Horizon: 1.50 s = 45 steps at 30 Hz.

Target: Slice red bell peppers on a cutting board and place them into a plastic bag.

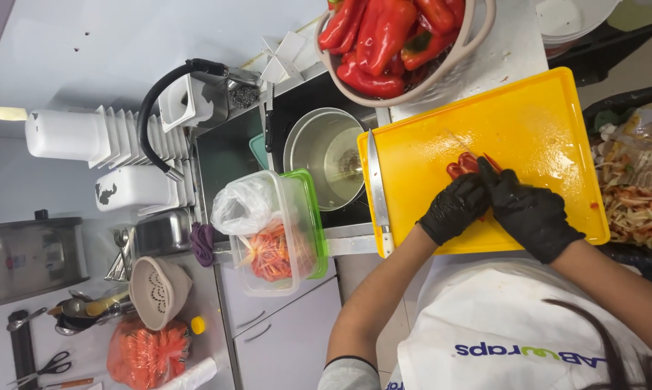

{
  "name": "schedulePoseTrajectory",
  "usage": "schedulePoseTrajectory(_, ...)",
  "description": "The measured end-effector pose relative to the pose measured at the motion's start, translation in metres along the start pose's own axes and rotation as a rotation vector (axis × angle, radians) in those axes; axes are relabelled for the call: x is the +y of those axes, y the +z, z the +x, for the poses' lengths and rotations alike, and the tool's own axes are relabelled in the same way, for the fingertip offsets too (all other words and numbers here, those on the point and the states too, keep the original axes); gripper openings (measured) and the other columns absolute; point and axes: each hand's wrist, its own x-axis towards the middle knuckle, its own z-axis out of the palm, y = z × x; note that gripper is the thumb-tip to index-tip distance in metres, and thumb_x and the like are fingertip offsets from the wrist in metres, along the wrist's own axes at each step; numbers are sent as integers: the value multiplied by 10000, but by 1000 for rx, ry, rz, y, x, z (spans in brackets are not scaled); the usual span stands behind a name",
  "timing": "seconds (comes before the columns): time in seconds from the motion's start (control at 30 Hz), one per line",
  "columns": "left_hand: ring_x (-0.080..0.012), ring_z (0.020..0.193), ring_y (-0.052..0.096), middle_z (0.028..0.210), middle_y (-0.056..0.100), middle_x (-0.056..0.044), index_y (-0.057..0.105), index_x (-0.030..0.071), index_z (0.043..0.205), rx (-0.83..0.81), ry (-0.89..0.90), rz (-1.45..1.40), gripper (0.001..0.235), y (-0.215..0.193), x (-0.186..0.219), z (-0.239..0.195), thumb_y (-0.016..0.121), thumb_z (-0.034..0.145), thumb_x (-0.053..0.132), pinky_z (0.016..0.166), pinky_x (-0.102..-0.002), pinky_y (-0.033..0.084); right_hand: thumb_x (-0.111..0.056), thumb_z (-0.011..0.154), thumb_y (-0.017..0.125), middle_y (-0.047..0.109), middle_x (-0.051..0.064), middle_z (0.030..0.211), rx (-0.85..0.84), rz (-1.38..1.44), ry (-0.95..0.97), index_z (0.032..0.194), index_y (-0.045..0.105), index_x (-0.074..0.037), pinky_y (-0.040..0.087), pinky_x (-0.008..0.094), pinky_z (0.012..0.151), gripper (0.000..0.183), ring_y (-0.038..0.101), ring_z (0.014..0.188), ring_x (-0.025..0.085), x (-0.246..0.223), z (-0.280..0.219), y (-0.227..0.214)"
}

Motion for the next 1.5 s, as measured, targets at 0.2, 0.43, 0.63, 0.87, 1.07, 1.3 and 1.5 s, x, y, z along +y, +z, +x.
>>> schedulePoseTrajectory(0.2, -349, 1202, 634, 1232, 653, -143, 680, 19, 1211, 18, -95, -162, 367, 4, 1, 0, 766, 878, 148, 1039, -441, 561, -98, 1022, 500, 488, 23, 511, -71, -115, -19, 1636, 426, -139, 435, 373, 432, 619, 527, 413, 186, 2, -7, -13)
schedulePoseTrajectory(0.43, -347, 1207, 632, 1220, 650, -152, 711, 25, 1154, 54, 11, -100, 299, -6, 1, 4, 750, 868, 103, 1027, -445, 559, -96, 971, 502, 572, 55, 660, -74, -159, -60, 1608, 409, -119, 440, 359, 415, 644, 541, 411, 174, 7, 0, -16)
schedulePoseTrajectory(0.63, -336, 1223, 622, 1236, 647, -139, 714, 33, 1151, 62, 47, -60, 312, -20, 5, 13, 722, 843, 84, 1047, -448, 558, -72, 954, 523, 621, 138, 933, -30, -919, -353, 1619, 355, -57, 442, 355, 506, 687, 510, 512, 175, 41, -61, 24)
schedulePoseTrajectory(0.87, -317, 1260, 604, 1298, 615, -129, 676, 17, 1272, 32, 21, -17, 408, -15, 4, 11, 706, 873, 98, 1103, -445, 533, -41, 975, 450, 752, 163, 1177, -544, -2075, -1395, 1578, 419, 33, 540, 280, 548, 608, 575, 622, 163, 42, -101, -52)
schedulePoseTrajectory(1.07, -311, 1278, 600, 1331, 609, -133, 641, 36, 1331, 12, 37, 103, 442, -23, 12, 9, 662, 894, 106, 1152, -481, 495, -65, 995, 468, 675, 121, 1020, -375, -1986, -1212, 1591, 422, 17, 505, 299, 524, 604, 529, 569, 162, 36, -94, -47)
schedulePoseTrajectory(1.3, -314, 1274, 580, 1328, 597, -115, 644, 109, 1372, 40, -65, 167, 450, -33, 25, 4, 653, 922, 123, 1170, -490, 465, -99, 1023, 492, 567, 61, 801, -138, -1862, -937, 1610, 426, -6, 456, 326, 491, 598, 464, 495, 158, 32, -72, -42)
schedulePoseTrajectory(1.5, -321, 1284, 606, 1368, 630, -102, 648, 90, 1372, 103, -47, 93, 469, -22, 19, -5, 703, 907, 81, 1113, -429, 547, -105, 1004, 436, 551, 10, 700, -237, -713, -367, 1611, 383, -43, 368, 291, 371, 613, 448, 379, 90, 10, -31, -28)
